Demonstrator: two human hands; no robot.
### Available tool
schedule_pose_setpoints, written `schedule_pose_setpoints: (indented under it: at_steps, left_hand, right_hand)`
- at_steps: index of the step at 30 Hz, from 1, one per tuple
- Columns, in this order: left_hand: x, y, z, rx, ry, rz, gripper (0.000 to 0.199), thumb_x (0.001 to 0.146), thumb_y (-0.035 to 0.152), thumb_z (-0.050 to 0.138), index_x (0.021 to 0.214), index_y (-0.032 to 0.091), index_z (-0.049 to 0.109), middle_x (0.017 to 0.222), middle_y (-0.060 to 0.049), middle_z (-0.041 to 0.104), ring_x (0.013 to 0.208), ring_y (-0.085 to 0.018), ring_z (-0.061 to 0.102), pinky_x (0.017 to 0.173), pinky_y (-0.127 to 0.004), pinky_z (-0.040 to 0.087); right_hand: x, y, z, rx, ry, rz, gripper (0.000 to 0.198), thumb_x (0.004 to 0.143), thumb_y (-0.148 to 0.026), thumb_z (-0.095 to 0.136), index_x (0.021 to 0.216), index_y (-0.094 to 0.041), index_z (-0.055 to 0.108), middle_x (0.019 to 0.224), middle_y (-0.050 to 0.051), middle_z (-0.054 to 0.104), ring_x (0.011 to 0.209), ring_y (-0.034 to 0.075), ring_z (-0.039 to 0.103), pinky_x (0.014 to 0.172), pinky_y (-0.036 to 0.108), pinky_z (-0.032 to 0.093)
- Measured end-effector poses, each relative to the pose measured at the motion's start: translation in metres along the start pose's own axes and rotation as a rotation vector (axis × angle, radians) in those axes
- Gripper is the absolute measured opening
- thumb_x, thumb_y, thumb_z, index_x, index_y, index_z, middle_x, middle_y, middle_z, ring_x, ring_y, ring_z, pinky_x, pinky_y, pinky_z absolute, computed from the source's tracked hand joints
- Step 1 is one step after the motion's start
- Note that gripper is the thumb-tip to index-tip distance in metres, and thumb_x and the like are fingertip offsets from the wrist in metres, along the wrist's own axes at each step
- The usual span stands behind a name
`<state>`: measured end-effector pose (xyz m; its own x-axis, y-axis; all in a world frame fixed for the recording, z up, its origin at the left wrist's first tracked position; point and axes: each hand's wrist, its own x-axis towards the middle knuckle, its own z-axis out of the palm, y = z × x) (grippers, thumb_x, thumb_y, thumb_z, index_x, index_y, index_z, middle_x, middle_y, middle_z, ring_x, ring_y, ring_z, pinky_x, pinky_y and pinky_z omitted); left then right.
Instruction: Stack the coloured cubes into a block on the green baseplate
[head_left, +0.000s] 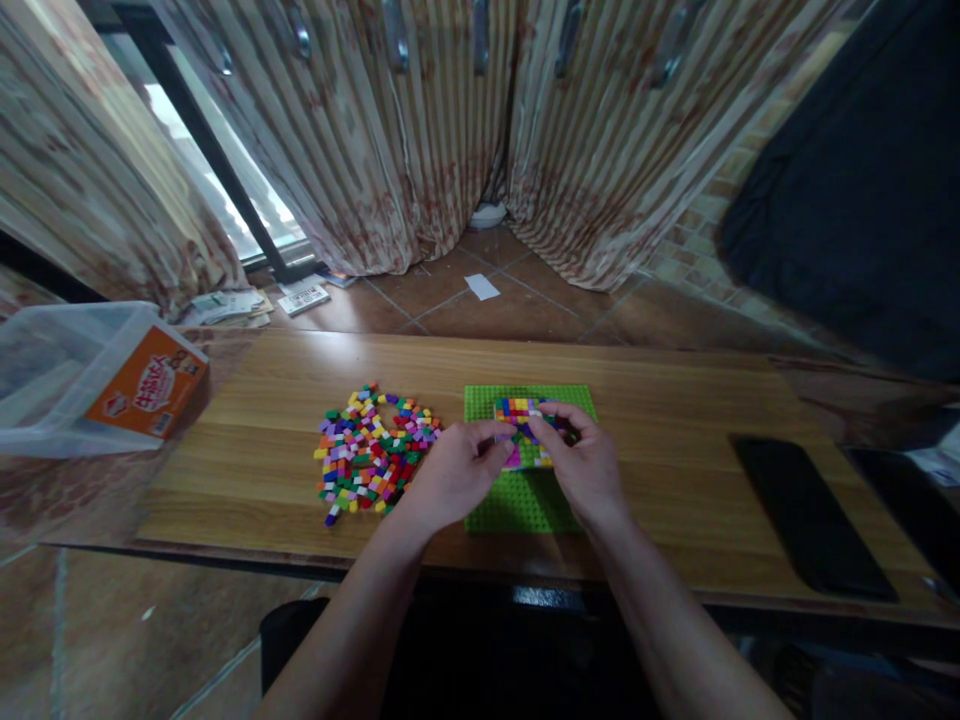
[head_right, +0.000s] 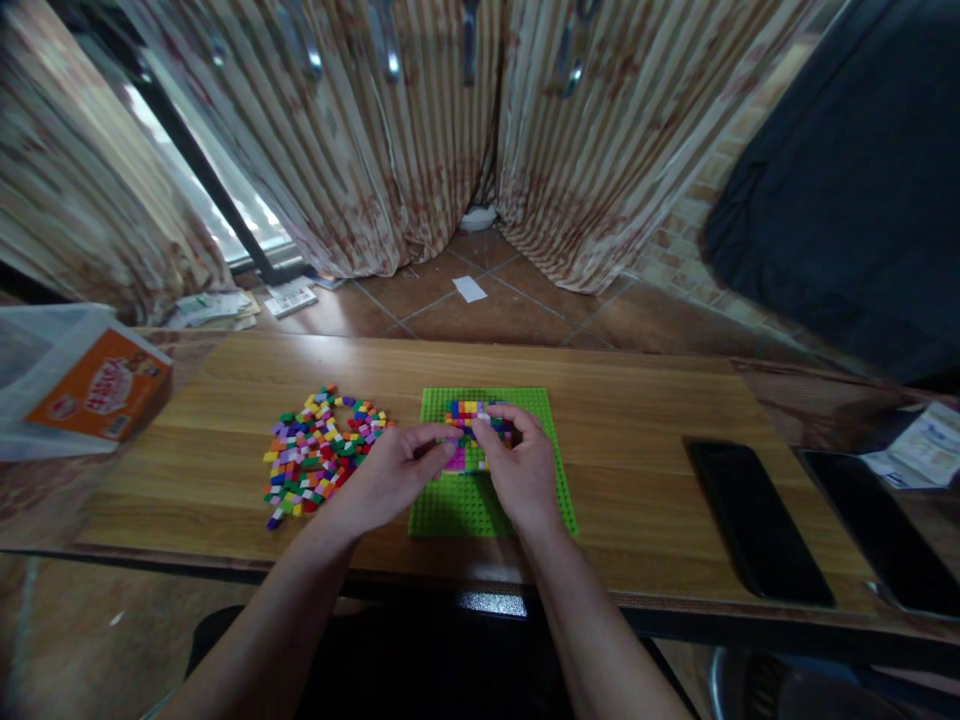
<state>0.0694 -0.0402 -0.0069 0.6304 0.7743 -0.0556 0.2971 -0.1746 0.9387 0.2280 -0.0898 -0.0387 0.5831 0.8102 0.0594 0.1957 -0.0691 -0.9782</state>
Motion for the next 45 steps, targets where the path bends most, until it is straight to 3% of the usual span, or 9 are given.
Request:
schedule_pose_setpoints:
  at_steps: [6, 12, 17, 20, 28, 35, 39, 45]
  left_hand:
    - [-0.001, 0.002, -0.011, 0.031, 0.003, 0.018, 0.031, 0.089, 0.029, 0.051, 0.105, 0.015, 0.074, 0.076, 0.000, 0.069, 0.064, -0.012, 0.056, 0.064, -0.022, 0.046]
    - [-0.010, -0.005, -0.052, 0.104, 0.115, -0.065, 0.027, 0.087, 0.033, 0.052, 0.090, 0.015, 0.072, 0.068, 0.000, 0.062, 0.058, -0.013, 0.057, 0.050, -0.021, 0.044]
    - [-0.022, -0.015, -0.075, 0.287, -0.080, -0.062, 0.015, 0.082, 0.025, 0.060, 0.078, 0.017, 0.072, 0.074, -0.001, 0.070, 0.064, -0.013, 0.063, 0.059, -0.021, 0.047]
    - [-0.027, -0.017, -0.077, 0.509, -0.161, -0.050, 0.013, 0.076, 0.016, 0.061, 0.073, 0.019, 0.073, 0.069, 0.001, 0.070, 0.063, -0.012, 0.062, 0.059, -0.020, 0.044]
    - [-0.028, -0.014, -0.068, 0.816, -0.099, -0.027, 0.022, 0.072, 0.010, 0.059, 0.073, 0.025, 0.075, 0.068, 0.000, 0.070, 0.062, -0.016, 0.059, 0.058, -0.025, 0.036]
    - [-0.024, 0.000, -0.061, 0.609, -0.013, 0.039, 0.018, 0.082, 0.015, 0.055, 0.071, 0.019, 0.069, 0.071, -0.001, 0.070, 0.065, -0.014, 0.061, 0.060, -0.022, 0.040]
    - [-0.016, 0.008, -0.041, 0.397, 0.055, 0.075, 0.017, 0.085, 0.016, 0.053, 0.078, 0.017, 0.069, 0.070, 0.000, 0.068, 0.064, -0.013, 0.061, 0.060, -0.021, 0.042]
    - [-0.002, 0.008, -0.009, 0.170, 0.167, 0.091, 0.015, 0.086, 0.019, 0.056, 0.083, 0.017, 0.071, 0.073, 0.000, 0.070, 0.064, -0.012, 0.061, 0.062, -0.021, 0.045]
  right_hand:
    - [-0.003, -0.002, 0.003, -0.044, 0.026, -0.018, 0.030, 0.073, -0.043, 0.073, 0.094, -0.022, 0.071, 0.094, 0.005, 0.070, 0.085, 0.021, 0.061, 0.079, 0.036, 0.047]
    - [-0.001, 0.001, 0.004, -0.059, 0.043, -0.008, 0.031, 0.071, -0.043, 0.074, 0.092, -0.021, 0.071, 0.092, 0.004, 0.069, 0.082, 0.020, 0.060, 0.076, 0.035, 0.047]
    - [0.000, 0.002, 0.001, -0.064, 0.019, -0.032, 0.030, 0.071, -0.044, 0.073, 0.092, -0.022, 0.071, 0.086, 0.003, 0.069, 0.080, 0.020, 0.060, 0.074, 0.034, 0.047]
    - [0.001, 0.003, 0.000, -0.068, 0.001, -0.032, 0.031, 0.072, -0.045, 0.073, 0.093, -0.023, 0.072, 0.085, 0.002, 0.069, 0.079, 0.020, 0.060, 0.074, 0.034, 0.048]
    - [0.004, 0.009, -0.002, -0.058, 0.002, -0.042, 0.031, 0.071, -0.045, 0.075, 0.092, -0.024, 0.073, 0.088, 0.003, 0.071, 0.083, 0.021, 0.062, 0.077, 0.035, 0.049]
    - [0.003, 0.005, 0.000, 0.054, 0.007, 0.023, 0.033, 0.073, -0.048, 0.075, 0.093, -0.022, 0.074, 0.094, 0.005, 0.072, 0.084, 0.020, 0.064, 0.080, 0.038, 0.051]
    - [0.003, 0.001, 0.002, 0.186, 0.026, 0.101, 0.037, 0.071, -0.048, 0.077, 0.097, -0.022, 0.073, 0.088, 0.003, 0.072, 0.078, 0.019, 0.065, 0.077, 0.038, 0.053]
    - [0.004, -0.002, 0.001, 0.187, 0.013, 0.099, 0.035, 0.070, -0.046, 0.075, 0.096, -0.022, 0.073, 0.089, 0.004, 0.073, 0.080, 0.021, 0.066, 0.077, 0.038, 0.053]
